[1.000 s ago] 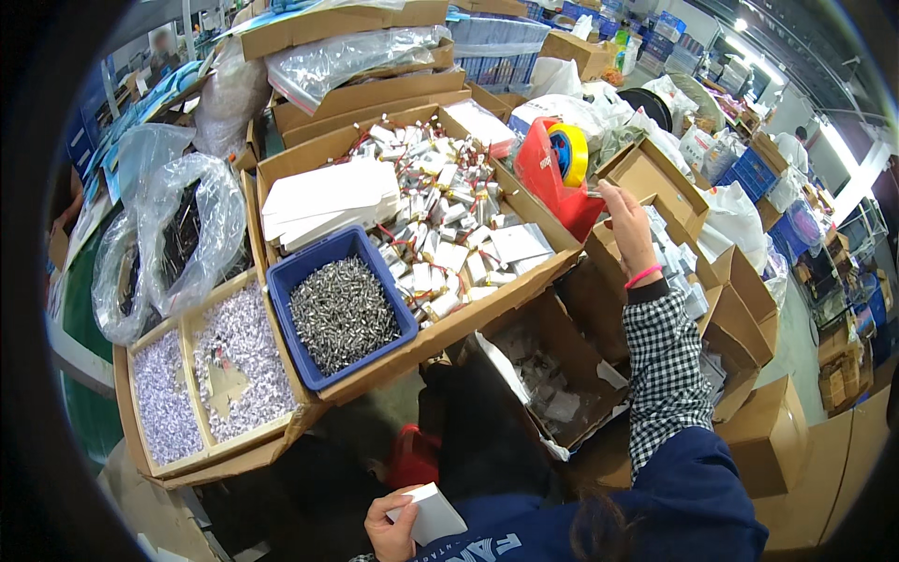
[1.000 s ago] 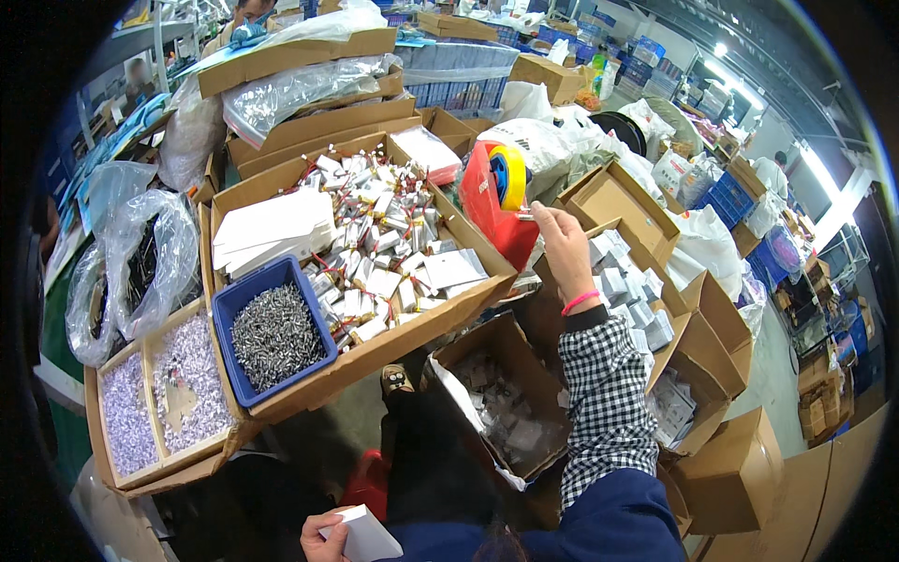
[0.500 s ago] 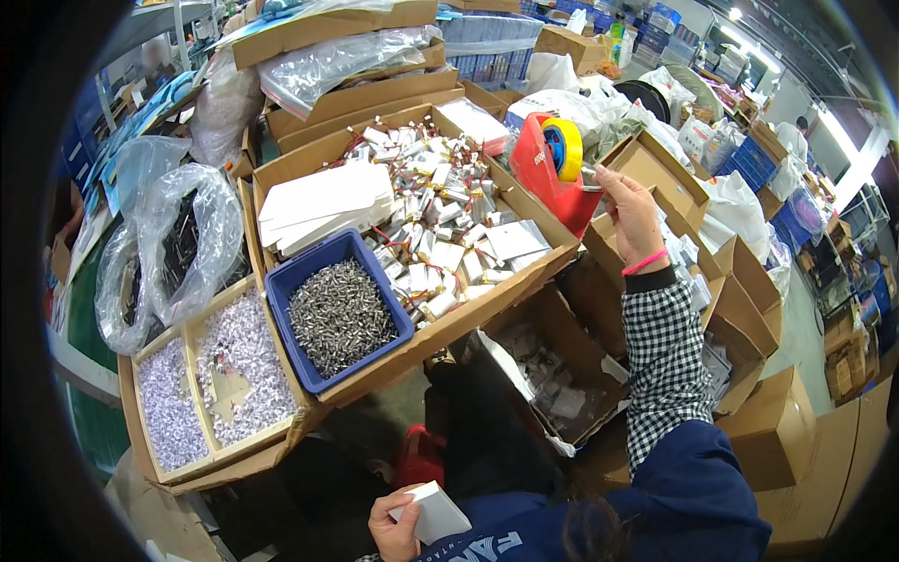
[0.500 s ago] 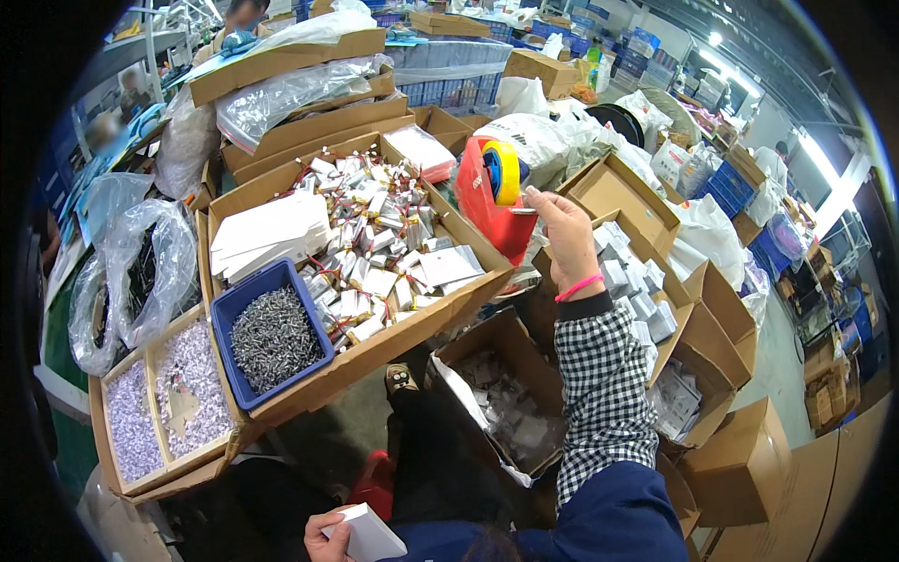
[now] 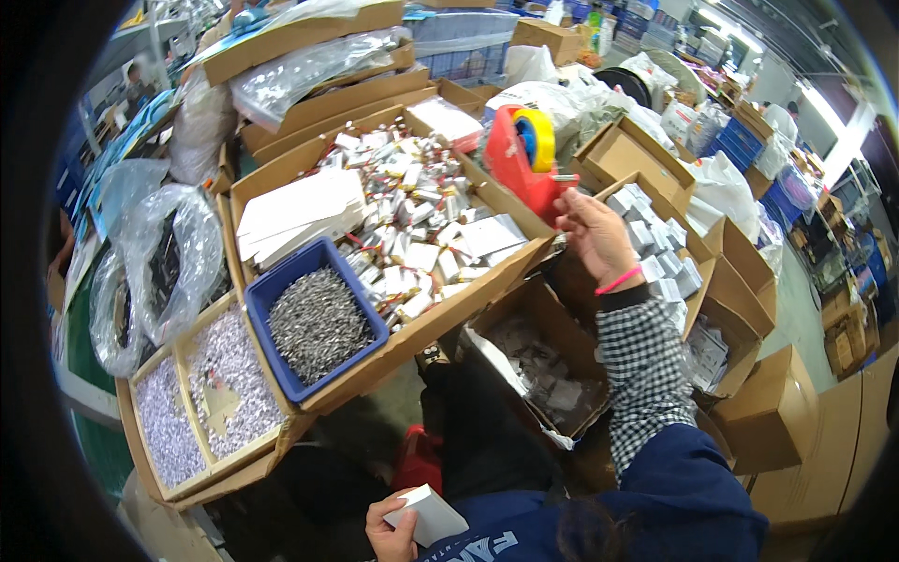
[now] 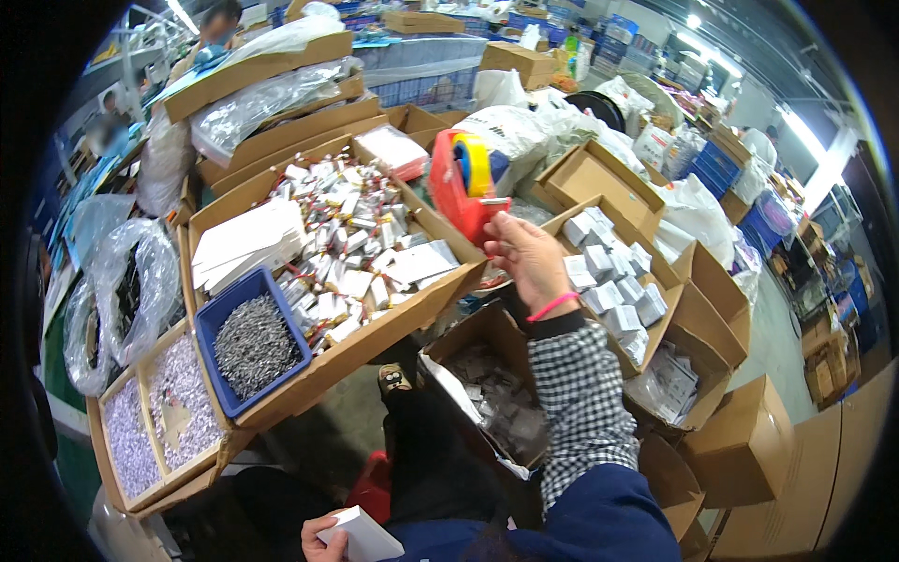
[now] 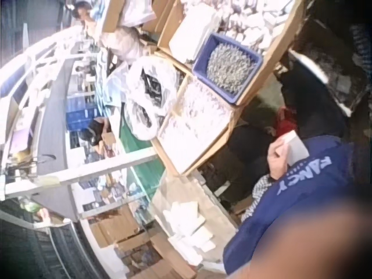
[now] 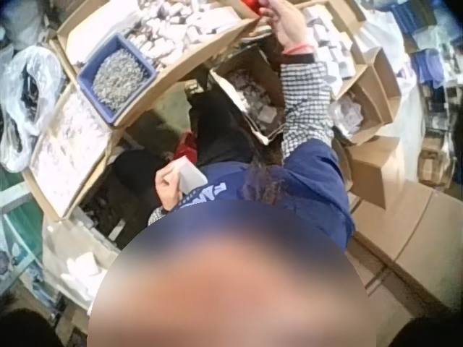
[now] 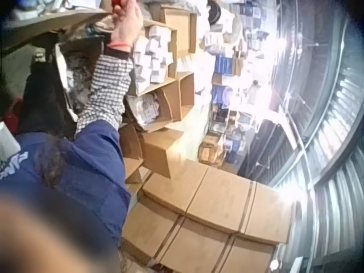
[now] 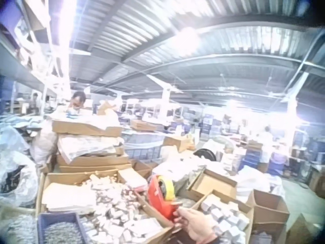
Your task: The person assembles small electronic components by placing a white rectangular object and a small metallic piece into a white box, then sealing it with tape. The process is repeated multiple times in a factory setting.
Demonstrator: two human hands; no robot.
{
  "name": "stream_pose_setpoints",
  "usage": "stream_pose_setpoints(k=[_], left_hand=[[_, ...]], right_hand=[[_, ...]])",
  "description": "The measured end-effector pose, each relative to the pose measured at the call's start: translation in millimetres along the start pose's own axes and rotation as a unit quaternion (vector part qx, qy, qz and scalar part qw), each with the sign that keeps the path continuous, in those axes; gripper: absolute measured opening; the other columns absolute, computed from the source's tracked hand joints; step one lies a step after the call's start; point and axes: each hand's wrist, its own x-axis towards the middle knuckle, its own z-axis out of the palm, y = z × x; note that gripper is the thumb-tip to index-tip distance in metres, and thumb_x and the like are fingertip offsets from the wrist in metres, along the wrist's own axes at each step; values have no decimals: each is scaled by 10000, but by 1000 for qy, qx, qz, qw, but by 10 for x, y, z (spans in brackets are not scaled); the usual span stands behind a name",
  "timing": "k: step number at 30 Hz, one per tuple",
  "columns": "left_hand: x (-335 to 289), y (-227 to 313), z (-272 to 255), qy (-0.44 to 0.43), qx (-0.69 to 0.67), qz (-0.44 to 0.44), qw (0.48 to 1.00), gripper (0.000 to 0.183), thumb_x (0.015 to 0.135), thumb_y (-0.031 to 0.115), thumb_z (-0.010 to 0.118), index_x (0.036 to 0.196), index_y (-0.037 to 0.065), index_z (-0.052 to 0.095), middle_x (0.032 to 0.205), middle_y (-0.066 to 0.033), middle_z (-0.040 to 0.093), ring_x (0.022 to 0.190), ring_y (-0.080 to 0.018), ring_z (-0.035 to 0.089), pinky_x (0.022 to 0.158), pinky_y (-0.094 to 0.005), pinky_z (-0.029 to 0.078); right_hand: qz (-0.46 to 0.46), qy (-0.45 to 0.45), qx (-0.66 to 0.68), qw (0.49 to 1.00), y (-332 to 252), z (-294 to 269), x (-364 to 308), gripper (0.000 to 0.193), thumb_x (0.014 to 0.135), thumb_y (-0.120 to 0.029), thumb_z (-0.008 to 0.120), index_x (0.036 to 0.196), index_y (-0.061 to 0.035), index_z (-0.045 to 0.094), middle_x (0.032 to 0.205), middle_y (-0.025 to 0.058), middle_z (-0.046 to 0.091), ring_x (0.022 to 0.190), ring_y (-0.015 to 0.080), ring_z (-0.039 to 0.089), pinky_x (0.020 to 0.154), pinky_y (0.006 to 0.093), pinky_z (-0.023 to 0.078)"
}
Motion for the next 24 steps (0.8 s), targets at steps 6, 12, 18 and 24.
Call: stream_pose_setpoints(k=[6,12,18,24], left_hand=[[15,-49,-141,-23,37,-24,999,320,888,72,623,1177,18,495,1016,-159,613,891,-197,586,807,-319,487],[40,-111,-318,-89,71,-46,992,345,912,87,602,1224,63,455,979,-178,612,826,-176,576,725,-313,485],[-25,44,-57,-50,49,20,997,299,914,65,591,1192,37,485,1007,-143,609,859,-161,569,777,-293,474],[-132,281,104,20,70,-5,997,282,912,32,575,1183,34,497,1034,-106,597,912,-155,561,827,-282,459]], right_hand=[[-95,68,59,991,375,192,93,195,906,-248,631,872,-56,641,768,18,635,659,84,550,619,213,431],[-60,43,168,983,330,221,42,166,900,-220,647,930,-57,633,783,-13,611,677,69,523,631,194,426],[-54,35,135,989,356,245,77,124,906,-166,626,931,-45,629,789,5,607,695,77,503,658,199,416],[-135,-29,187,973,436,92,-449,140,914,-147,599,980,-27,629,814,5,602,686,76,504,645,209,411]])
